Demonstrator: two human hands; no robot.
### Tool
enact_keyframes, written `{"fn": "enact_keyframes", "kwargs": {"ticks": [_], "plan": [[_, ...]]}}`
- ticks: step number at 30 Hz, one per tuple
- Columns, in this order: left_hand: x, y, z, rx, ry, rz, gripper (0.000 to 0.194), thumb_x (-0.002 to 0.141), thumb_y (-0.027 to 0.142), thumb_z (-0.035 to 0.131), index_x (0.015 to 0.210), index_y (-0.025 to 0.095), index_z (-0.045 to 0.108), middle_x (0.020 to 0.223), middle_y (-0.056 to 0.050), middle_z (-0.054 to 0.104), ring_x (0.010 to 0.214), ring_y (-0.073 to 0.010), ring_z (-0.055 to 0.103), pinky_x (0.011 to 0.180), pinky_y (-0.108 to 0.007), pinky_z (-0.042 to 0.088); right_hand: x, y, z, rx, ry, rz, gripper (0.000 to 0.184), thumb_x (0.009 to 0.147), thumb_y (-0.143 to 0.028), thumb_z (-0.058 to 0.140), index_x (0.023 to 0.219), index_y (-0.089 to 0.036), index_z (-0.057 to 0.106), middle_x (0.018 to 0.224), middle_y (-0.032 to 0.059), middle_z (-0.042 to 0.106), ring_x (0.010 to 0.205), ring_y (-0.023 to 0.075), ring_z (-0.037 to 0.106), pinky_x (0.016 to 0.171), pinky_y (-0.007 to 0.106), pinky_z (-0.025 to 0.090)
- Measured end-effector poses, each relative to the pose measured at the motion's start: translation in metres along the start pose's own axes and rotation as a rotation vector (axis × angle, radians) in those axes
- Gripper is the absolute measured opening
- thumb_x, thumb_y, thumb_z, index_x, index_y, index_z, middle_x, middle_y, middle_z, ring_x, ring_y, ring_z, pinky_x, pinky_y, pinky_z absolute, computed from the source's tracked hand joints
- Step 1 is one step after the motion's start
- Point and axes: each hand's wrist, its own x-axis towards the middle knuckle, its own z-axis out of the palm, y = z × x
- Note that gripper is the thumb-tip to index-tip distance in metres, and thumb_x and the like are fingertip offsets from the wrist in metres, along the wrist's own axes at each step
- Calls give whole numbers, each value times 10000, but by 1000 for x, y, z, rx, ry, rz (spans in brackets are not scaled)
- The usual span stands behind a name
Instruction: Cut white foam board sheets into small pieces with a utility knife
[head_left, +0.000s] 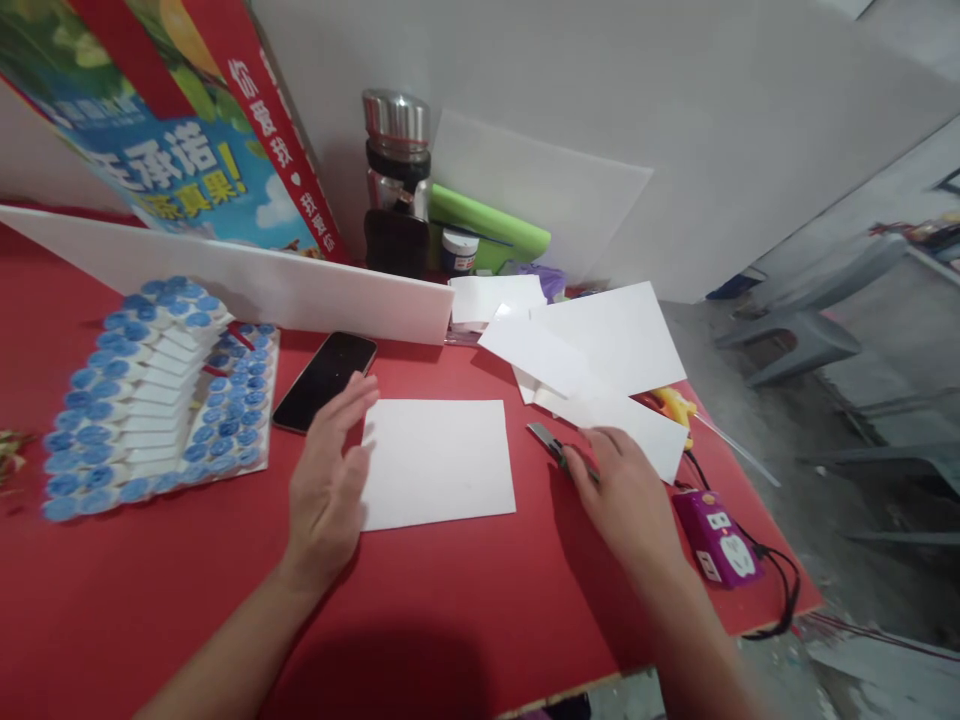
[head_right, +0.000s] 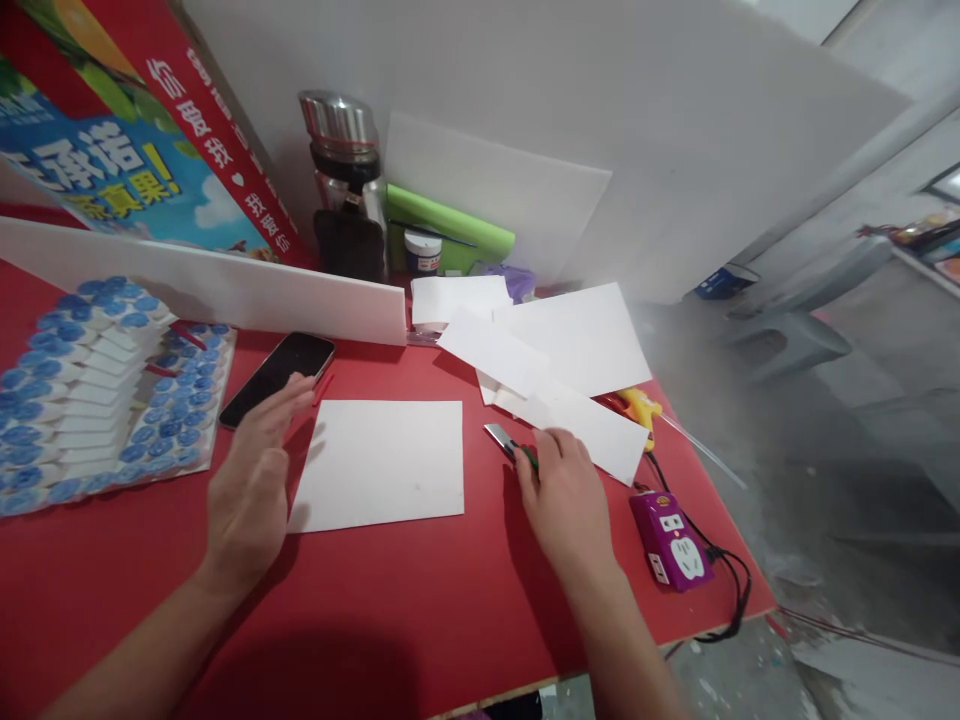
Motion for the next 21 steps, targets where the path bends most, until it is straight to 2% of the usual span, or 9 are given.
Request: {"fn": "enact_keyframes", "kwargs": {"ticks": [3,6,8,12,16,21], "plan": [[-2,0,0,138,-236,173,487,1028,333,535,1514,346,500,1591,-55,513,1531,-322,390,1252,-588,339,40,4,-1,-2,111,-78,419,1040,-364,477,1369,-116,556,1363,213,616,1291,367,562,1070,520,484],[-3,-4,4,298,-398,313,663,977,342,634,1590,325,381,1623,-88,473,1562,-335,328,1267,-605,290,79,7,9,-40,85,-99,596,988,-368,568,1495,-80,443,1540,248,483,1475,396,395,1176,540,389],[-3,-8,5,403,-474,366,733,955,406,664,1606,276,355,1634,-114,456,1573,-349,298,1283,-624,228,94,8,17,-72,30,-81,664,966,-368,601,1528,-75,404,1558,257,463,1481,413,378,1169,564,384],[-4,-15,6,557,-628,381,798,941,552,638,1608,207,368,1679,-142,376,1589,-368,243,1289,-632,175,102,7,24,-103,-46,-46,663,953,-348,610,1532,-96,408,1460,251,548,1378,413,477,1098,587,429],[-8,-21,8,640,-692,386,856,929,635,619,1612,185,367,1698,-152,324,1599,-370,207,1281,-636,189,100,11,28,-69,-77,-38,682,932,-348,635,1529,-107,410,1443,249,539,1367,399,476,1091,567,432],[-14,-23,12,709,-696,346,798,940,652,593,1551,154,472,1670,-188,368,1581,-394,252,1263,-647,238,103,16,29,-12,-69,-10,674,914,-364,652,1506,-126,437,1442,238,540,1348,412,493,1072,594,438]]}}
